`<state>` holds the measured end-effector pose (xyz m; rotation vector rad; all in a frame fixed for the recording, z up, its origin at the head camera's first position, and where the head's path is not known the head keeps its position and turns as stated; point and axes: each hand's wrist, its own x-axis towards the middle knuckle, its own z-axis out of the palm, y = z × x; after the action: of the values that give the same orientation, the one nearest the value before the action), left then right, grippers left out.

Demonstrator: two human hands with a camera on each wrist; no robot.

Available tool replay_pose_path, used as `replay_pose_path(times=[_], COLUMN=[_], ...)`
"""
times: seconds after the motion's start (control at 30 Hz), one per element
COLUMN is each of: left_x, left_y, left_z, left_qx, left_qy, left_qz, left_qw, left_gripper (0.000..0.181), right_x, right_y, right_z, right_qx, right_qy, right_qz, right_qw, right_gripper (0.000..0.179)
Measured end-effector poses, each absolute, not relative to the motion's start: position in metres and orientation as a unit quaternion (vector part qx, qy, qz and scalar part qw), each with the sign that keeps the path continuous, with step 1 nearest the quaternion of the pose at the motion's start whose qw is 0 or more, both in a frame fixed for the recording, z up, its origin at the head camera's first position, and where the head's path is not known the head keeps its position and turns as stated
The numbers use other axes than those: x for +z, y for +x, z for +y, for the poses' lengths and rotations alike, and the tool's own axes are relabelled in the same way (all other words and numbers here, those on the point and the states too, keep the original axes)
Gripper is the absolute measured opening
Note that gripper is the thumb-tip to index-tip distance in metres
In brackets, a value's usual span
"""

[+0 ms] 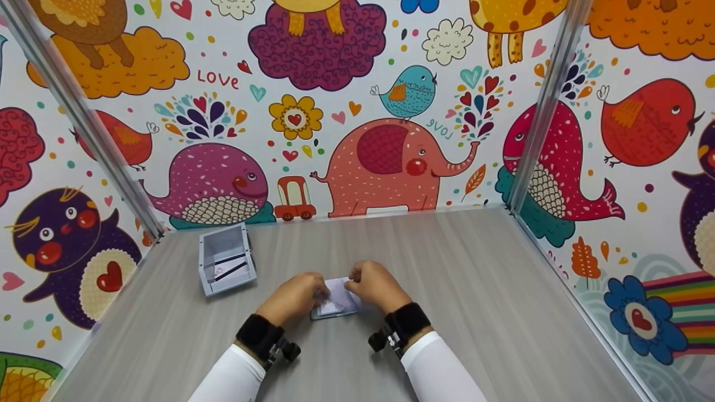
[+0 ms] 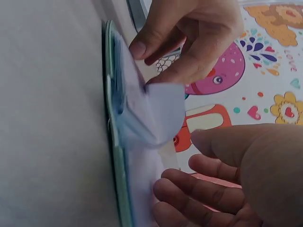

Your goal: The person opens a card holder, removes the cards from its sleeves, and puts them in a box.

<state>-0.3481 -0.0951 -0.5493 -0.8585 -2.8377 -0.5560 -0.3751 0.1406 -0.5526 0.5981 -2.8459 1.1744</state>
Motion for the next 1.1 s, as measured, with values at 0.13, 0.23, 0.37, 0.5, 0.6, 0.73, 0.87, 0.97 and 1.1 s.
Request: replay_pose_path(times=[0.13, 0.23, 0.37, 0.5, 0.6, 0.73, 0.87, 0.97, 1.1], left_x=[-0.549, -0.549, -0.549, -0.55, -0.55, -0.551, -0.551, -0.55, -0.548], left_y=[-0.349, -0.35, -0.35, -0.349, -0.35, -0.35, -0.35, -0.349, -0.348], left_z=[-0.095, -0.096, -0.096, -0.096, -0.095, -0.095, -0.094, -0.094, -0.095], left_qx=[-0.19, -0.191, -0.187, -0.181, -0.178, -0.178, -0.178, -0.177, -0.18], left_qy=[-0.282, -0.284, -0.287, -0.288, -0.29, -0.29, -0.286, -0.285, -0.284], left_qz=[-0.939, -0.938, -0.938, -0.938, -0.938, -0.938, -0.939, -0.939, -0.939], left_qw=[0.054, 0.053, 0.061, 0.067, 0.069, 0.071, 0.07, 0.07, 0.07], left_gripper=[0.022, 0.021, 0.019, 0.017, 0.016, 0.016, 0.017, 0.017, 0.017], right_x=[-0.544, -0.54, -0.538, -0.54, -0.541, -0.54, -0.54, -0.541, -0.543], right_y=[-0.369, -0.363, -0.357, -0.354, -0.352, -0.35, -0.35, -0.351, -0.353], right_z=[0.133, 0.128, 0.124, 0.123, 0.122, 0.12, 0.12, 0.12, 0.121], right_qx=[0.36, 0.332, 0.286, 0.26, 0.256, 0.256, 0.251, 0.239, 0.225], right_qy=[0.235, 0.26, 0.288, 0.315, 0.321, 0.315, 0.316, 0.324, 0.326], right_qz=[-0.903, -0.907, -0.914, -0.913, -0.912, -0.914, -0.915, -0.915, -0.917], right_qw=[0.007, 0.006, 0.014, 0.015, 0.013, 0.012, 0.018, 0.031, 0.045], right_gripper=[0.017, 0.026, 0.034, 0.036, 0.034, 0.026, 0.014, 0.012, 0.013])
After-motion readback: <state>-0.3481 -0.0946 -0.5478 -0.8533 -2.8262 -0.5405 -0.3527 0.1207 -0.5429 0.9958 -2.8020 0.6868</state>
